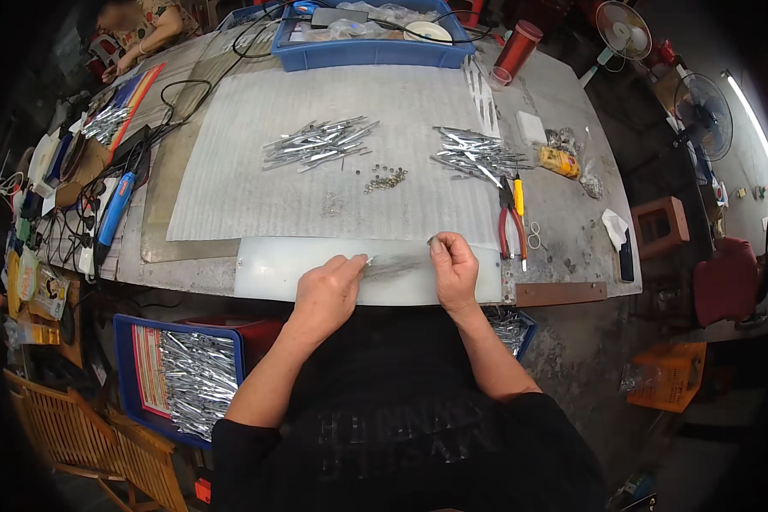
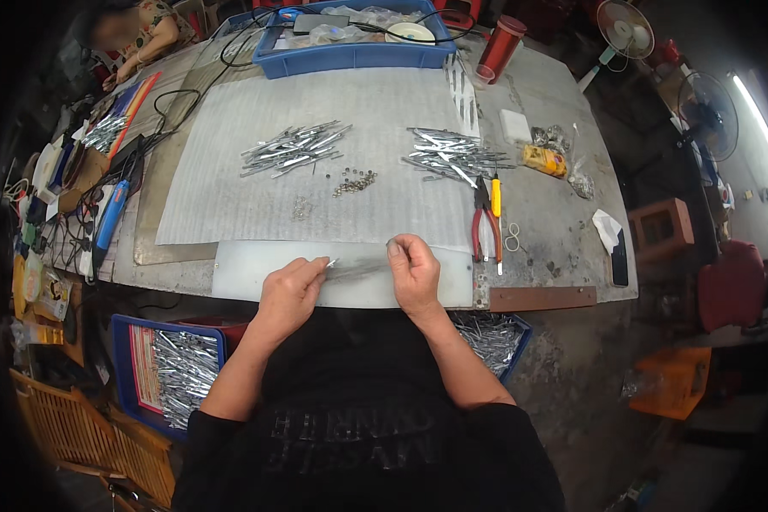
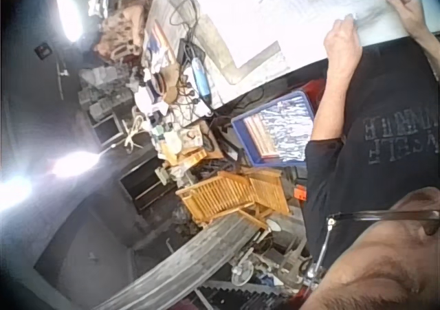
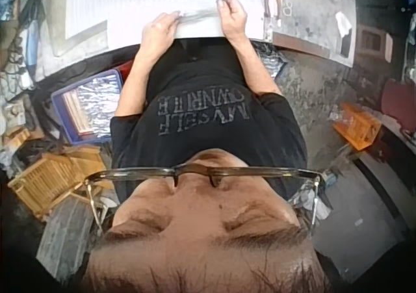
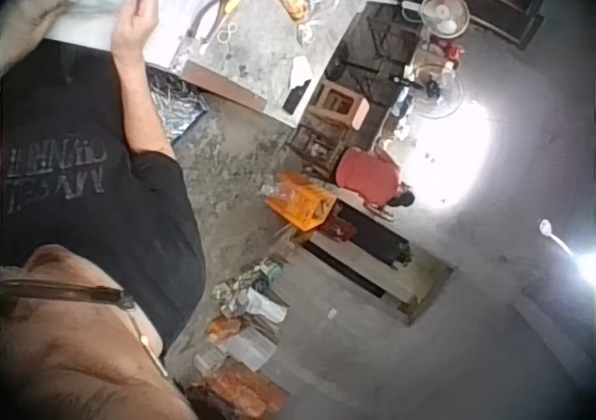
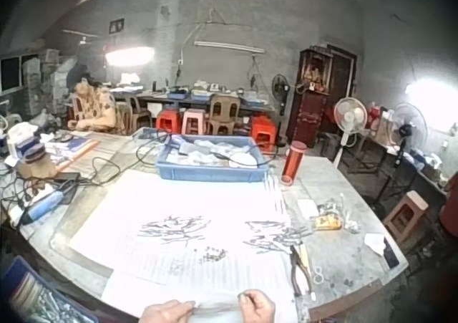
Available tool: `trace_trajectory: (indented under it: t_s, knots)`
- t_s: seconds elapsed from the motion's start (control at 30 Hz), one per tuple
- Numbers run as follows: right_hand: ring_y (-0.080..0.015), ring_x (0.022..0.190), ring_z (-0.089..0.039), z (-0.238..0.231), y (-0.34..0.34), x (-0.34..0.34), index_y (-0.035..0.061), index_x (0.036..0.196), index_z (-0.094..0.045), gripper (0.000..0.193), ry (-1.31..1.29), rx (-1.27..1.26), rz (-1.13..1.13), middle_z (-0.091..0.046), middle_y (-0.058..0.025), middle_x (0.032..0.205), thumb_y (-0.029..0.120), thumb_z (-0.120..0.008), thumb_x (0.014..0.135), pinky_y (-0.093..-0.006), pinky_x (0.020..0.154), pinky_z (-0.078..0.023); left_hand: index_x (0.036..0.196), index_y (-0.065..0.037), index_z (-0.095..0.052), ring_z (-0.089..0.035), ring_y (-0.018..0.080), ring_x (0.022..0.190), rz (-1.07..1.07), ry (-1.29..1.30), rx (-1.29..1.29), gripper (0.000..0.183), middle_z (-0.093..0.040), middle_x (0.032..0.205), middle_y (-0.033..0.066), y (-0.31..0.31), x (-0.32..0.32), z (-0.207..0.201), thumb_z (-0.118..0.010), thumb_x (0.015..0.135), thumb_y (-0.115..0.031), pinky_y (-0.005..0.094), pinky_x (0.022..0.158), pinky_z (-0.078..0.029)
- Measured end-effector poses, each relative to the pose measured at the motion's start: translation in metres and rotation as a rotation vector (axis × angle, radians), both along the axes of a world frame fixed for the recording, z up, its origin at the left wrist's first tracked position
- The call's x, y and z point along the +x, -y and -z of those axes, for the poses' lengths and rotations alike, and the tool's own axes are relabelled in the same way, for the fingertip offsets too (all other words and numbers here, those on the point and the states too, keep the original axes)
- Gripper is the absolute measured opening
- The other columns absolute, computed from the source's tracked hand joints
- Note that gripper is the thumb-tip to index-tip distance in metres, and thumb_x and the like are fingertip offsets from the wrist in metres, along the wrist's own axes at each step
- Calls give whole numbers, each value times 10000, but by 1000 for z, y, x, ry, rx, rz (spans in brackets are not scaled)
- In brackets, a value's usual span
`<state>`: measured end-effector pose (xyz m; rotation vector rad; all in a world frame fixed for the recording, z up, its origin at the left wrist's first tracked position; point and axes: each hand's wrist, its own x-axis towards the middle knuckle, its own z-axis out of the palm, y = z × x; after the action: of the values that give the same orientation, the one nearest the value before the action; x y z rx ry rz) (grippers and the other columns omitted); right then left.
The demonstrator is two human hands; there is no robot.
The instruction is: The person assembles metal strips and small fasteners by hand, gathers a batch of assembled metal strips from the table and places them into a blue container, and assembles additional metal pieces.
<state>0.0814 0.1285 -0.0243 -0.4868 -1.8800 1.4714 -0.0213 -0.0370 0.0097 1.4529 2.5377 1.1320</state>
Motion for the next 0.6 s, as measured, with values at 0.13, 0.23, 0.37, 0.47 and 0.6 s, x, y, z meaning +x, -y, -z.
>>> trace_trajectory:
  t_s: [0.13,0.23,0.37,0.47,0.6]
  knots:
    - [-33,662,-399,-2,-3,0,-7,875,-518,104,-26,-124,-8,-473,28,731,93,-492,864,-166,610,-348,887,-50,-612,-556,285,591,123,-29,-62,189,-535,683,109,-12,1,2,-527,722,-12,367,527,-459]
    - [-38,660,-406,0,-4,-2,-5,874,-518,108,-52,-190,-7,-478,25,731,99,-493,862,-171,614,-353,905,-43,-598,-564,285,605,165,-48,-151,243,-540,701,103,-22,6,2,-503,688,12,370,532,-464]
    - [-38,662,-421,0,-4,-2,-10,859,-533,111,-91,-231,-5,-501,20,729,96,-505,858,-176,603,-367,885,-30,-580,-574,288,623,199,-106,-216,239,-546,735,102,-28,9,0,-487,671,21,375,539,-469]
    - [-33,648,-407,-2,-4,-1,-9,862,-531,104,-108,-271,-8,-492,26,724,91,-504,858,-172,589,-355,898,-45,-593,-568,279,597,214,-140,-229,263,-541,725,94,-16,5,0,-496,664,26,365,521,-465]
    - [-35,638,-397,1,-5,1,-5,872,-525,100,-114,-269,-10,-483,27,717,92,-507,854,-169,582,-345,930,-64,-607,-562,268,571,193,-186,-225,305,-537,705,81,13,-4,0,-504,659,28,351,502,-462]
